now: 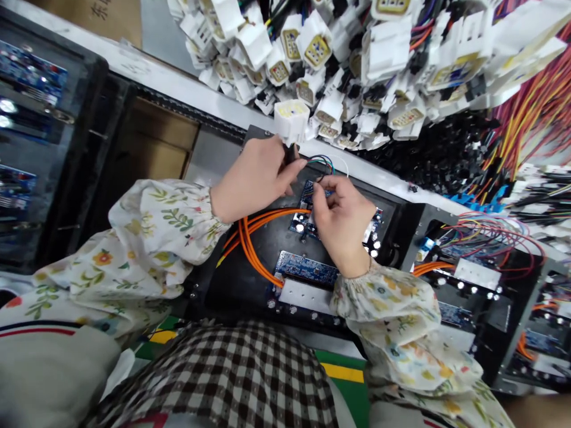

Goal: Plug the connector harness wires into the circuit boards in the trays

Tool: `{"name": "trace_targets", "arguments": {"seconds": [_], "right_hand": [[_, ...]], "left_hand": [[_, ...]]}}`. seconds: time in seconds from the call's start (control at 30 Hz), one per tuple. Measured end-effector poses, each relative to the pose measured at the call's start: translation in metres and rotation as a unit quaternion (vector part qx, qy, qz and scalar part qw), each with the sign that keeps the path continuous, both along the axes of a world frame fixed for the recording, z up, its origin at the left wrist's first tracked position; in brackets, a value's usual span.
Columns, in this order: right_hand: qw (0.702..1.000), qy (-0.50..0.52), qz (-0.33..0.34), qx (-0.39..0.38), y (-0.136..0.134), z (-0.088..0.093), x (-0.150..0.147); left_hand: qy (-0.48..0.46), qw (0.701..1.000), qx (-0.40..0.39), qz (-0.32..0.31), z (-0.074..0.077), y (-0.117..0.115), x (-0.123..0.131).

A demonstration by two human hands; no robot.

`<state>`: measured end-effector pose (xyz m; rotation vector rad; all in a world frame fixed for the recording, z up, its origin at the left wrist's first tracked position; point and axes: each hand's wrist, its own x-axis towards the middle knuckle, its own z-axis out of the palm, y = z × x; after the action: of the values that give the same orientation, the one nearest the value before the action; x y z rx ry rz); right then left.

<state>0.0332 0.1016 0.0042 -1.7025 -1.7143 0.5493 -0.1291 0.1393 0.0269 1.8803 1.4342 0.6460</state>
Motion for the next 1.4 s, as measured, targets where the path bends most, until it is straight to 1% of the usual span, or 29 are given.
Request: {"name": "trace_targets", "arguments": {"seconds": [0.1,0.17,0.33,0.43,0.53,0.63,0.7,0.77,0.83,0.87,0.9,0.93,0.97,1.03,1.07,1.13,1.2,1.27,1.3,1.33,1.4], "right_hand": [[1.000,-0.014,0.004,0.003,0.000,-0.004,0.002],[1.000,-0.013,0.005,0.011,0.000,-0.003,0.002],[1.000,-0.010,0.002,0.026,0.000,-0.003,0.003],[1.000,-0.005,0.000,0.030,0.000,-0.003,0.002],[0.999,-0.021,0.023,0.032,0.000,-0.002,0.001],[0.997,-0.041,0.063,0.035,-0.003,-0.001,-0.001],[0.996,-0.052,0.067,0.035,-0.004,0.000,0.000],[0.996,-0.079,0.045,0.022,-0.003,0.005,0.002],[0.991,-0.129,0.019,0.003,0.002,0.015,0.003],[0.987,-0.158,0.019,-0.006,0.006,0.020,0.002],[0.982,-0.187,0.034,-0.016,0.011,0.026,0.000],[0.973,-0.220,0.064,-0.032,0.017,0.031,-0.003],[0.961,-0.252,0.104,-0.055,0.022,0.035,-0.007],[0.926,-0.307,0.186,-0.118,0.032,0.039,-0.016],[0.915,-0.318,0.206,-0.135,0.037,0.039,-0.021],[0.913,-0.322,0.214,-0.129,0.047,0.037,-0.028],[0.917,-0.322,0.209,-0.108,0.054,0.036,-0.032],[0.921,-0.317,0.209,-0.089,0.054,0.040,-0.030],[0.922,-0.312,0.213,-0.081,0.050,0.044,-0.027],[0.924,-0.305,0.220,-0.074,0.043,0.049,-0.023],[0.925,-0.291,0.237,-0.063,0.026,0.061,-0.015]], "left_hand": [[0.045,0.998,0.028,-0.028,-0.002,0.000,-0.001],[0.058,0.997,0.033,-0.024,-0.002,0.000,-0.001],[0.057,0.998,0.032,-0.020,-0.003,-0.001,-0.001],[0.073,0.996,0.045,-0.017,-0.004,-0.001,-0.001],[0.081,0.995,0.061,-0.022,-0.004,-0.001,-0.001],[0.091,0.993,0.065,-0.030,-0.003,-0.001,-0.001],[0.102,0.992,0.058,-0.036,-0.003,-0.002,-0.001],[0.115,0.991,0.058,-0.037,-0.005,-0.002,-0.001],[0.127,0.989,0.066,-0.030,-0.008,-0.001,-0.001],[0.131,0.989,0.070,-0.028,-0.010,0.000,-0.001],[0.135,0.988,0.071,-0.027,-0.010,0.000,-0.001],[0.145,0.987,0.066,-0.030,-0.009,0.000,-0.001],[0.163,0.984,0.058,-0.035,-0.006,-0.001,-0.002],[0.214,0.974,0.049,-0.057,0.006,-0.006,-0.002],[0.239,0.967,0.057,-0.074,0.013,-0.011,-0.003],[0.272,0.949,0.107,-0.118,0.024,-0.022,-0.007],[0.306,0.923,0.158,-0.172,0.030,-0.030,-0.013],[0.340,0.899,0.182,-0.207,0.039,-0.028,-0.019],[0.351,0.891,0.185,-0.222,0.047,-0.022,-0.020],[0.358,0.884,0.184,-0.236,0.060,-0.013,-0.020],[0.357,0.880,0.187,-0.250,0.095,0.013,-0.007]]}}
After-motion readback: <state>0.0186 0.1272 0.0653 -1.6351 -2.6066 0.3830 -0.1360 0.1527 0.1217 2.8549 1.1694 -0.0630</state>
